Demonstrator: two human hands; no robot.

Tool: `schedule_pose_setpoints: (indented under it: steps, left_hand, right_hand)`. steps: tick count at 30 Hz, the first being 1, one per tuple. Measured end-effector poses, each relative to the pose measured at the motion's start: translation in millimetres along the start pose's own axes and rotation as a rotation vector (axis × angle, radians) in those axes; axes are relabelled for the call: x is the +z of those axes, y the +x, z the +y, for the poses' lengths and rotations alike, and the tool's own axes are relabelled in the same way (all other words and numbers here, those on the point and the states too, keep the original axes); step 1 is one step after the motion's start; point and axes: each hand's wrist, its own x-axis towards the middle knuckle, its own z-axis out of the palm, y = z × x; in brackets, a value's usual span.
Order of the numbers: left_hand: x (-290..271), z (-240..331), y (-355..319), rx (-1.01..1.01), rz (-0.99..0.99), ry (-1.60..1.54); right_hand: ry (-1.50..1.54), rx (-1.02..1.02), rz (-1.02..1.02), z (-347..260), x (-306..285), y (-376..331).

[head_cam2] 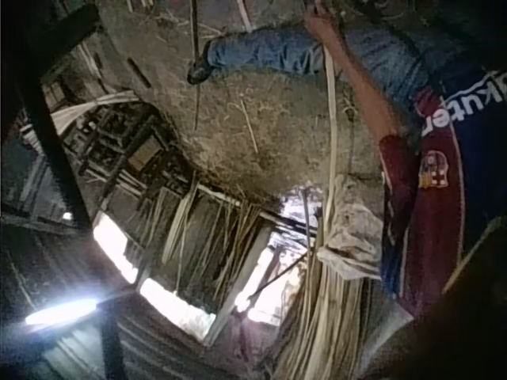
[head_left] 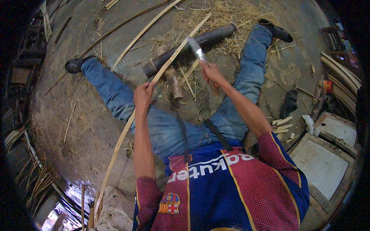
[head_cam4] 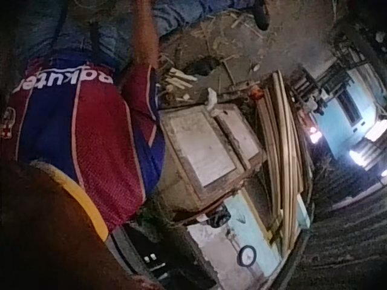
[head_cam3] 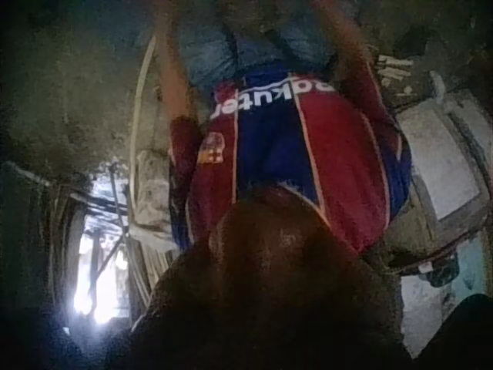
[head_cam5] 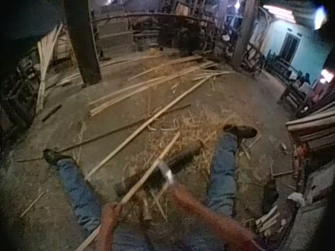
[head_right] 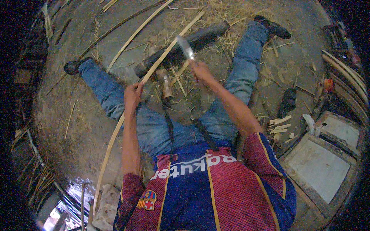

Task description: The person sits on the floor and uses a knife to shave thin strips from a long bamboo rod, holding it against a cylindrical support. The person repeatedly scrapes the bamboo to thin it and occasionally adjusts the rod's position.

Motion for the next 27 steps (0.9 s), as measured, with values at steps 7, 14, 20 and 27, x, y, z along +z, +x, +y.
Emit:
schedule_pose_setpoints:
  steps: [7, 14, 20, 27]
  left_hand:
    - [-1.0, -2.6, -1.3, 0.104, 0.049, 0.046]
    - [-6.0, -0.8, -5.0, 0.075, 0.009, 0.046]
    - [-2.2, -0.5, -5.0, 0.090, 0.065, 0.018]
    - [-6.2, 2.2, -0.4, -0.015, -0.101, 0.061]
  right_hand:
    - [0.191, 0.077, 0.039, 3.0, 11.3, -15.1]
    - [0.047, -0.038, 0.029, -15.3, 21.3, -37.6]
    - [0.146, 0.020, -0.039, -23.8, 41.1, -36.3]
    - [0.210, -0.011, 0.047, -21.2, 45.8, -57.8]
